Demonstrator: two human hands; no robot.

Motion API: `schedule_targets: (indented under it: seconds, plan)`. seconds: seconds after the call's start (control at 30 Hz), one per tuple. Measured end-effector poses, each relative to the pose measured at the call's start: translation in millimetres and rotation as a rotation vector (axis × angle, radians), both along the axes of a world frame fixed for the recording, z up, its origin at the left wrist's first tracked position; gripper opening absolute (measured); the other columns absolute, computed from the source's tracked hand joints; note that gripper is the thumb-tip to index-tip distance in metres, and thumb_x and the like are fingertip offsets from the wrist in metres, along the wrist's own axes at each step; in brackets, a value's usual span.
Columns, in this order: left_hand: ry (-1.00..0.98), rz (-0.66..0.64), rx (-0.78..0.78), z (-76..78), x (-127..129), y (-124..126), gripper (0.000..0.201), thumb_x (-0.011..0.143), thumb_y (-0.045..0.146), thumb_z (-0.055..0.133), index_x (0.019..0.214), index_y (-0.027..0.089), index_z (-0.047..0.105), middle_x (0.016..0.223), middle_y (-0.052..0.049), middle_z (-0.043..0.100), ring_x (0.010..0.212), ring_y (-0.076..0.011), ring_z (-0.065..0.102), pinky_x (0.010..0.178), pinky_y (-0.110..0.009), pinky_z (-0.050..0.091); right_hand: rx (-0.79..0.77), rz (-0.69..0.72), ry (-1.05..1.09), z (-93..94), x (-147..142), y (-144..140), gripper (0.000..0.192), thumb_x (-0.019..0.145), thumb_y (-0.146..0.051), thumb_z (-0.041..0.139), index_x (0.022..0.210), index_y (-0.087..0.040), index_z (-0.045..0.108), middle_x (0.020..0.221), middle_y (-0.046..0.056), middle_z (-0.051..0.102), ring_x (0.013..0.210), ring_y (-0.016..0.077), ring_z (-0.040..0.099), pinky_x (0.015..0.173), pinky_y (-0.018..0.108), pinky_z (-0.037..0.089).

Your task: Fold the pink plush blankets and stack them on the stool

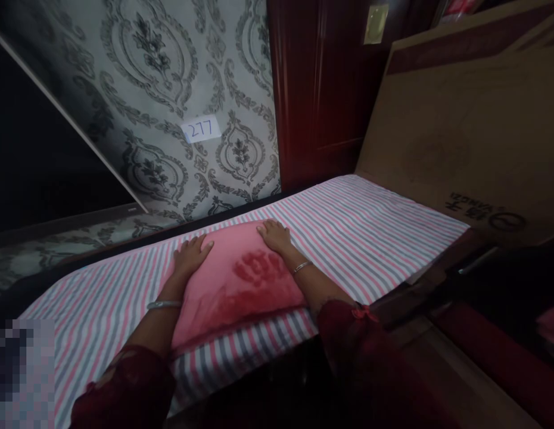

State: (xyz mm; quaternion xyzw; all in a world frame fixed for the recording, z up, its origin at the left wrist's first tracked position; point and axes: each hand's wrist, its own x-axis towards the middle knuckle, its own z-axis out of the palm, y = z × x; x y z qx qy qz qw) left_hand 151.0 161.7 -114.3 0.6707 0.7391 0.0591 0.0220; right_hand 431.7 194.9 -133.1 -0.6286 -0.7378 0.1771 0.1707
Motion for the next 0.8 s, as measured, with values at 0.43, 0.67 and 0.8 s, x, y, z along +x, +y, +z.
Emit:
schedule_targets:
  seconds: [0.43,0.67,0.8]
  plan:
    - [0.080,-0.428,-0.047,25.0,62,-3,0.066,0.100,0.056,0.029,0.159,0.026,0.028,0.167,-0.010,0.022,0.154,-0.0320,0.015,0.120,-0.064,0.008,0.134,0.348,-0.135,15.0,-6,-99,0.058,0.105,-0.053,0.033,0.157,-0.029,0.035,0.166,0.006,0.022,0.154,0.0321,0.013,0.121,0.059,0.013]
    - [0.048,-0.501,0.018,-7.3,82,-10,0.061,0.102,0.050,0.032,0.159,0.028,0.029,0.168,-0.008,0.021,0.155,-0.0308,0.014,0.120,-0.061,0.010,0.198,0.421,-0.192,-1.7,0,-126,0.056,0.104,-0.052,0.039,0.156,-0.033,0.034,0.167,0.002,0.020,0.154,0.0322,0.010,0.122,0.058,0.010]
    - [0.035,-0.512,0.039,-14.0,78,-10,0.061,0.101,0.051,0.034,0.158,0.029,0.030,0.168,-0.007,0.021,0.154,-0.0312,0.015,0.120,-0.062,0.010,0.207,0.442,-0.173,-12.0,10,-160,0.061,0.101,-0.055,0.046,0.157,-0.036,0.032,0.165,0.002,0.025,0.154,0.0321,0.014,0.122,0.059,0.013]
